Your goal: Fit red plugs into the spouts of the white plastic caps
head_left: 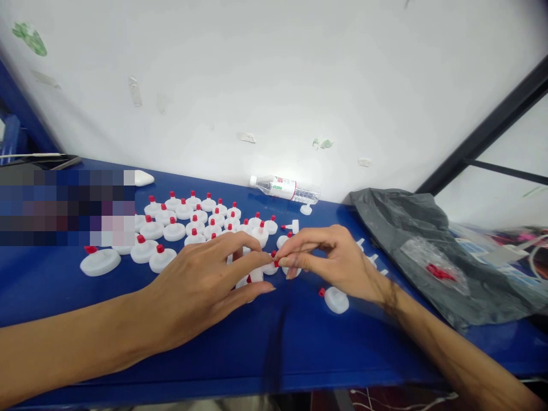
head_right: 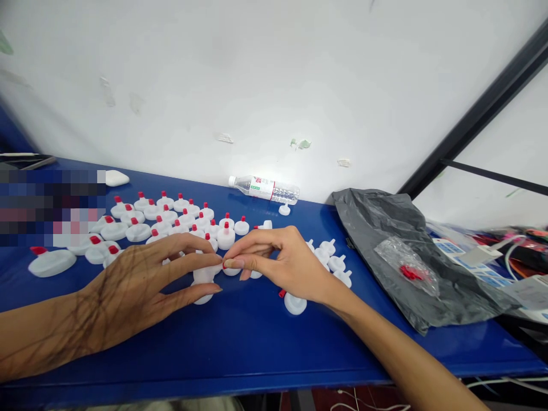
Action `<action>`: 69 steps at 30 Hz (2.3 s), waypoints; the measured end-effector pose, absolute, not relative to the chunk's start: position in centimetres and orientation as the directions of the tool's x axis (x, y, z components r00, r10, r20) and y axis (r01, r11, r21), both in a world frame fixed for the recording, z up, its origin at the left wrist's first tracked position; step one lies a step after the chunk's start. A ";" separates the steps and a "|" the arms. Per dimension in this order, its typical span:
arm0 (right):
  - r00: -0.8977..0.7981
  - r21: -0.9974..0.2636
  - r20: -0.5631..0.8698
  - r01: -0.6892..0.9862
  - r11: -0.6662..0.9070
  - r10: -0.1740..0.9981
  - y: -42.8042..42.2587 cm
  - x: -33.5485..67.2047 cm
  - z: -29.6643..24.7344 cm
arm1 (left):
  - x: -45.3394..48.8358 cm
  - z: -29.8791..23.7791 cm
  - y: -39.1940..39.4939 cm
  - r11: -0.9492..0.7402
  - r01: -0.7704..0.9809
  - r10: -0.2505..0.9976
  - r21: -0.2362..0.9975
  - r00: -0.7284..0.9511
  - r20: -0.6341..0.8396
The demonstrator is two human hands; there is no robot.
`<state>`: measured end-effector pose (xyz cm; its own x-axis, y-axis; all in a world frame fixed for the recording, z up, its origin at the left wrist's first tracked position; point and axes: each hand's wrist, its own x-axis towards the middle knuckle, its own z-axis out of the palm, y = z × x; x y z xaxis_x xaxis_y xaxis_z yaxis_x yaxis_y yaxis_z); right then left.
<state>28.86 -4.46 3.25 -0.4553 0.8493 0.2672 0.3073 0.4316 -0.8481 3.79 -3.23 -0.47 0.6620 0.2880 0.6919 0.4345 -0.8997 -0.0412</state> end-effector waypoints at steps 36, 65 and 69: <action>-0.056 -0.050 0.255 0.996 0.071 0.965 -2.1 33.0 6.2 | 4.3 -0.7 -3.7 -0.961 0.272 0.266 0.048 0.864 0.428; 0.089 0.129 -0.085 0.989 -0.078 0.992 -1.7 35.7 6.7 | 4.0 -0.4 -3.9 -0.954 0.267 0.298 0.133 0.864 0.406; 0.072 0.157 -0.076 0.986 -0.060 0.995 -1.5 35.8 5.9 | 4.1 -0.4 -3.9 -0.955 0.268 0.298 0.130 0.863 0.408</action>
<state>35.76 -1.49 5.93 0.0722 0.9945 -0.0759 0.9858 -0.0596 0.1571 4.09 -3.95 -0.42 0.8631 0.2982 0.4077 0.2683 -0.9545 0.1300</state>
